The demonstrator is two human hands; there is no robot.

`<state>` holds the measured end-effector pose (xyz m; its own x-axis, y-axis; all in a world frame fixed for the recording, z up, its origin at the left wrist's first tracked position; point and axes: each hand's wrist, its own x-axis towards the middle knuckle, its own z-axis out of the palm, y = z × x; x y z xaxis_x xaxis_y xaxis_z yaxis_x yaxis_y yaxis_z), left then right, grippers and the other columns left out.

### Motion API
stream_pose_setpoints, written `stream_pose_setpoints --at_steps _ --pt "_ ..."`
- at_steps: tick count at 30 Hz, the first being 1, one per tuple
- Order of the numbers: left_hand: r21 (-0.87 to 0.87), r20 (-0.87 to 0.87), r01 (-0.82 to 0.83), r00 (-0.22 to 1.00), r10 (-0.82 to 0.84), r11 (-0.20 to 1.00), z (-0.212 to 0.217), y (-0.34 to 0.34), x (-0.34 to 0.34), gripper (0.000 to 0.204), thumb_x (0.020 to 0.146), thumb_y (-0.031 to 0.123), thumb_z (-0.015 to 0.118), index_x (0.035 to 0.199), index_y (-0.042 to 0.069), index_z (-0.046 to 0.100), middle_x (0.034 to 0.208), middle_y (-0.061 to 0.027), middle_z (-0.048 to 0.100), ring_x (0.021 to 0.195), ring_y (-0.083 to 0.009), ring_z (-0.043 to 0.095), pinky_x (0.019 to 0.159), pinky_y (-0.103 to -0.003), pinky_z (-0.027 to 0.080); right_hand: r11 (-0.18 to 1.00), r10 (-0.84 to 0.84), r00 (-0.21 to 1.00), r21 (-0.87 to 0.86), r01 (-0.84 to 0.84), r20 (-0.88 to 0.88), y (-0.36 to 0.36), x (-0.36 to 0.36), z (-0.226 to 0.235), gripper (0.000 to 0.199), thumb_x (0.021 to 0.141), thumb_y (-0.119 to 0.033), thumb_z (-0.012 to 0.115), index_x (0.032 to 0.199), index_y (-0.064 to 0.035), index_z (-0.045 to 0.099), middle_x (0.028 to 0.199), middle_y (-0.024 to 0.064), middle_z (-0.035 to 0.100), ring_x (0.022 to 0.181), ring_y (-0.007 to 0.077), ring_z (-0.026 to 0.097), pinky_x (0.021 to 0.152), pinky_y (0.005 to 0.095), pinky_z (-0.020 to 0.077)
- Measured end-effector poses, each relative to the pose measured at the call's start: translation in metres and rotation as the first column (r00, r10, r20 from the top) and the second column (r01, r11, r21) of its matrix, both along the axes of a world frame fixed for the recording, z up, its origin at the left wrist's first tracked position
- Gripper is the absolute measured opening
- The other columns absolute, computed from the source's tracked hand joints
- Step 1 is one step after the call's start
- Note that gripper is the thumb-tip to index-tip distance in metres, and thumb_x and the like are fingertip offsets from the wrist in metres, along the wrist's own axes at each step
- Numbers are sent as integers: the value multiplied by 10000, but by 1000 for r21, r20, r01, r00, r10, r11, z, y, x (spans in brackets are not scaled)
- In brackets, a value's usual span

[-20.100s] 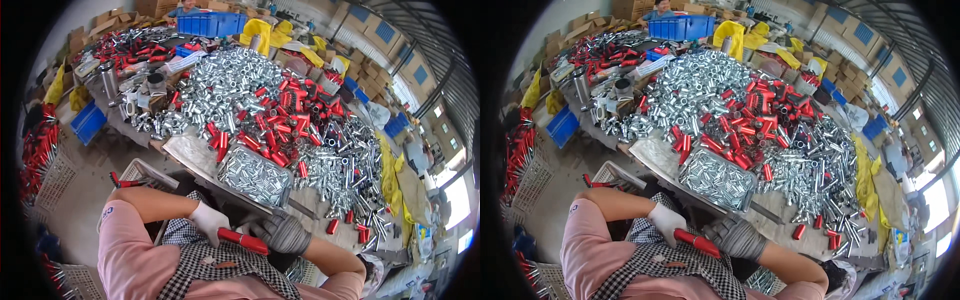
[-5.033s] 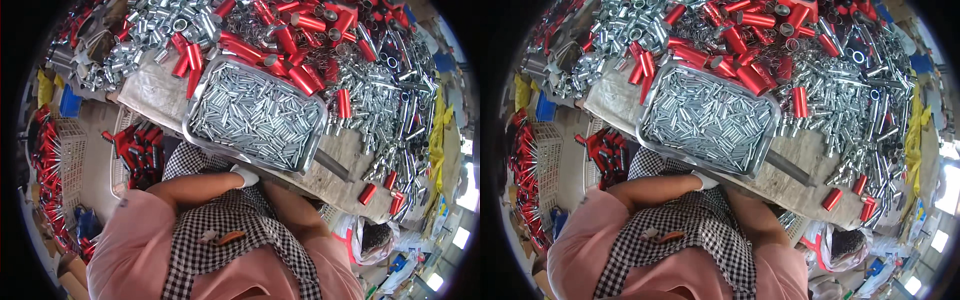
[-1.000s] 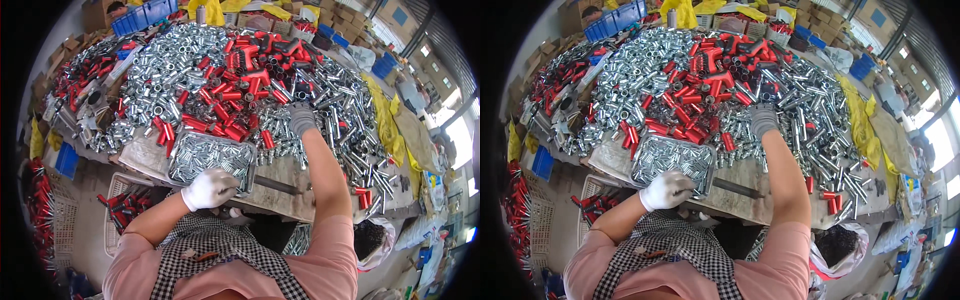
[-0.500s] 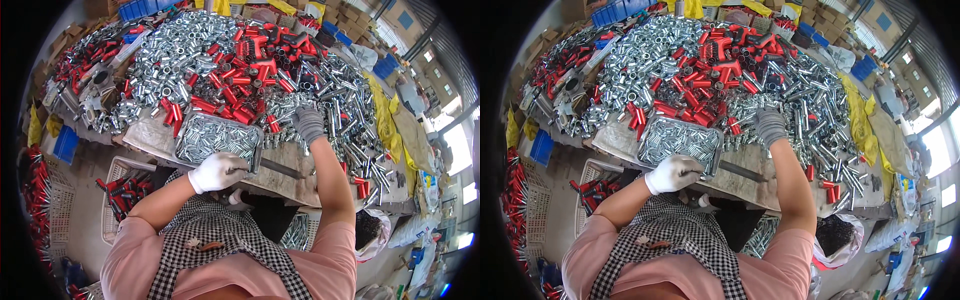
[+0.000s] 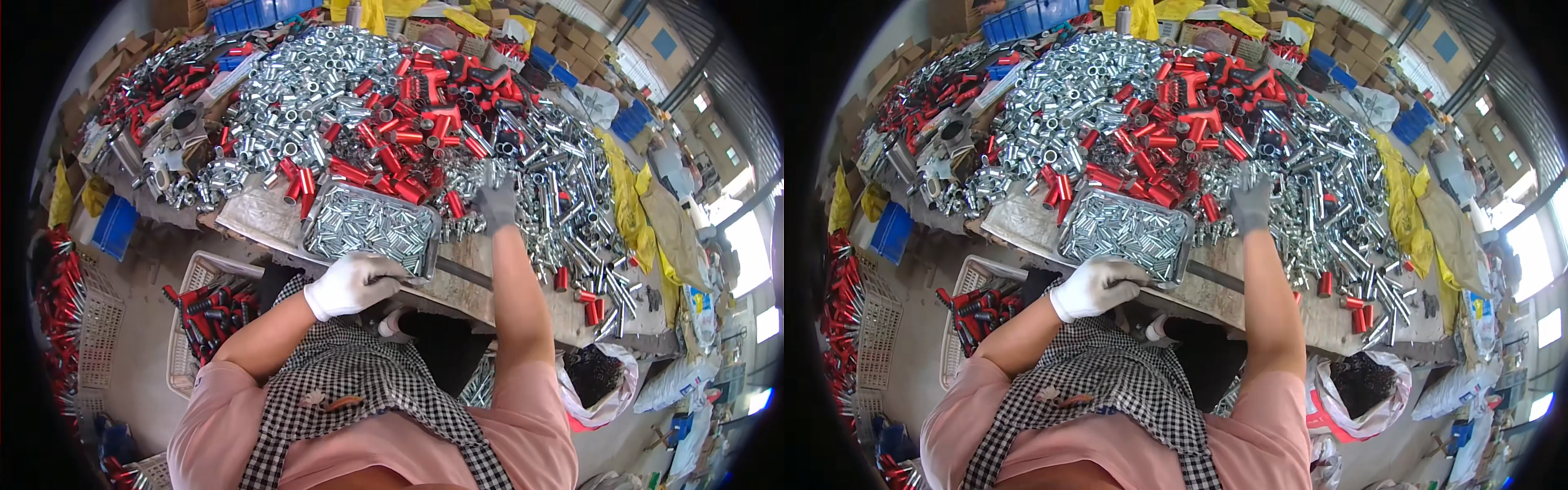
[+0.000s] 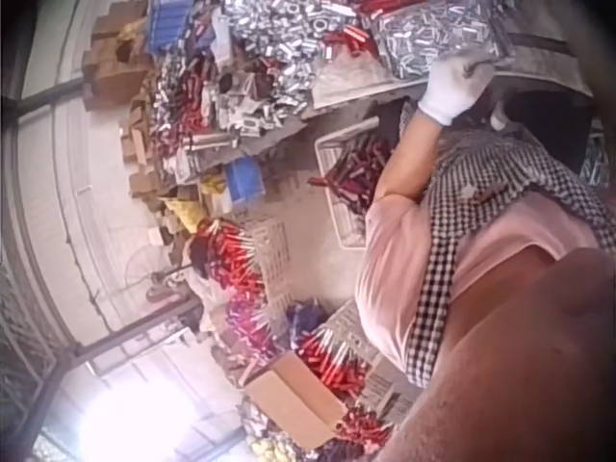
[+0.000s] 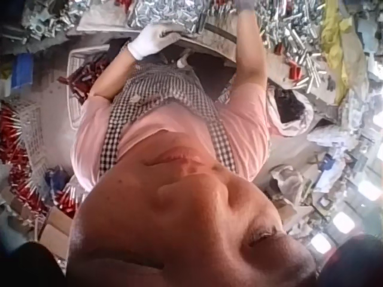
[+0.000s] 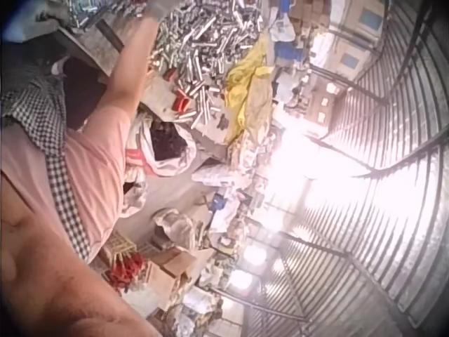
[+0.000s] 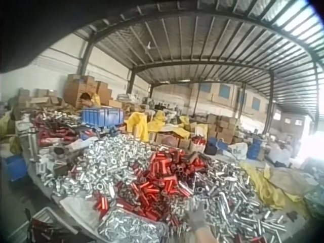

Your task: Manually assembling metal rods and red sleeves into a mechanical base component.

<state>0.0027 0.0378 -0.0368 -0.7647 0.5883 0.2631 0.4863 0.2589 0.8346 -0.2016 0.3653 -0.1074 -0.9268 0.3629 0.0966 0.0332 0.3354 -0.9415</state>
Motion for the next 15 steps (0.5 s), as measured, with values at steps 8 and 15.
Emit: stream_pose_setpoints --at_steps 8,15 --pt "466 324 -249 941 99 849 11 21 -18 437 967 129 515 1379 -9 466 1010 -51 658 900 -124 591 786 -261 470 810 585 780 210 -547 -222 -94 197 68 193 885 -64 608 1076 -37 620 825 62 614 733 156 602 619 317 487" --pt "174 127 -390 919 372 904 5 24 -4 195 935 106 552 1051 -30 633 796 -35 633 679 -86 542 626 -251 436 890 455 858 94 -445 -238 -149 245 1 497 841 -162 663 1289 12 537 1056 202 639 951 311 642 828 422 508"
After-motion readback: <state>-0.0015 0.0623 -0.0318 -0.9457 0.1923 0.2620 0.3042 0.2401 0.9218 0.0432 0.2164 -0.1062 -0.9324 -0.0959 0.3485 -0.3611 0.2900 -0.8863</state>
